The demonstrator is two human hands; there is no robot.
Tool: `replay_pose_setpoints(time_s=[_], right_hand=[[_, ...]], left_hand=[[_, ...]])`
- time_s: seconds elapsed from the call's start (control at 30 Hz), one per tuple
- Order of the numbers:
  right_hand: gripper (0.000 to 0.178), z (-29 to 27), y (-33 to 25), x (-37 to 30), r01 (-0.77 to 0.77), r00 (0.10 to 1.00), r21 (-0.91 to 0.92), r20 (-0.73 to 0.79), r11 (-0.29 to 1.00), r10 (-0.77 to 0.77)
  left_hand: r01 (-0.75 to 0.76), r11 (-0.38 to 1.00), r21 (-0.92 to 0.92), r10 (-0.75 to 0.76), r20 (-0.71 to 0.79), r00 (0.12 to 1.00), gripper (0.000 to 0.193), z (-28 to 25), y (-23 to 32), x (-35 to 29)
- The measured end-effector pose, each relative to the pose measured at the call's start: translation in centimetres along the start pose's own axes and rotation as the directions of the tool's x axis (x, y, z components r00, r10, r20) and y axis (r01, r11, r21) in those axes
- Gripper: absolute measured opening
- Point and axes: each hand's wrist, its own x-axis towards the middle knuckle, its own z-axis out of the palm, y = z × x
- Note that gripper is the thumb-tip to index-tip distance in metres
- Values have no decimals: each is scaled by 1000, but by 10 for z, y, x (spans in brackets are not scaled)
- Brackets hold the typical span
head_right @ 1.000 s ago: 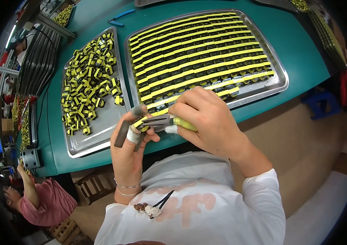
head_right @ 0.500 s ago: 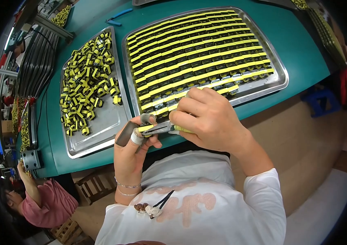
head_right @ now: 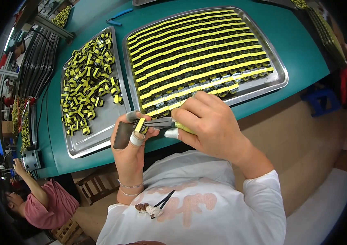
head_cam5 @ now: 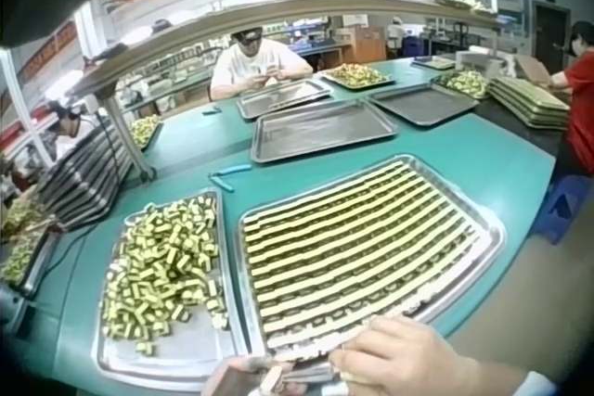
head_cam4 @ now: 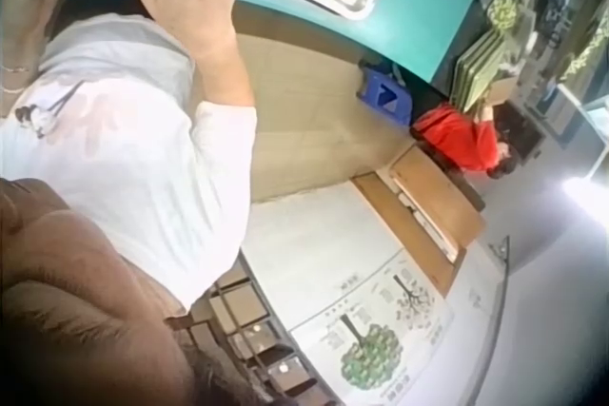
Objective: The person assembles small yellow and black electronic components using an assembly tool at a production workbench.
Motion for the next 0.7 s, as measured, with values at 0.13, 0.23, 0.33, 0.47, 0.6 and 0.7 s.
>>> replay_pose_setpoints(time_s=[0.13,0.23,0.33,0.47,0.6,0.7], right_hand=[[27,3,-7,-3,-45,999,-18,-5,999,45],[25,8,-9,-4,-85,995,64,-38,994,87],[24,10,-11,-4,-122,990,175,-54,977,133],[27,10,-13,-5,-173,977,268,-72,948,199],[28,2,-11,-3,-170,983,211,-27,963,180],[28,2,-9,-3,-107,994,188,7,976,108]], left_hand=[[-94,992,79,96,-14,995,40,3,-3,-2],[-94,992,89,97,-29,995,40,3,0,-2],[-40,999,16,40,-11,999,40,8,5,-1],[19,996,-87,-18,13,1000,42,8,7,-1],[6,998,-55,-7,-20,1000,43,7,6,-2],[-36,999,36,37,-11,999,41,6,7,-4]])
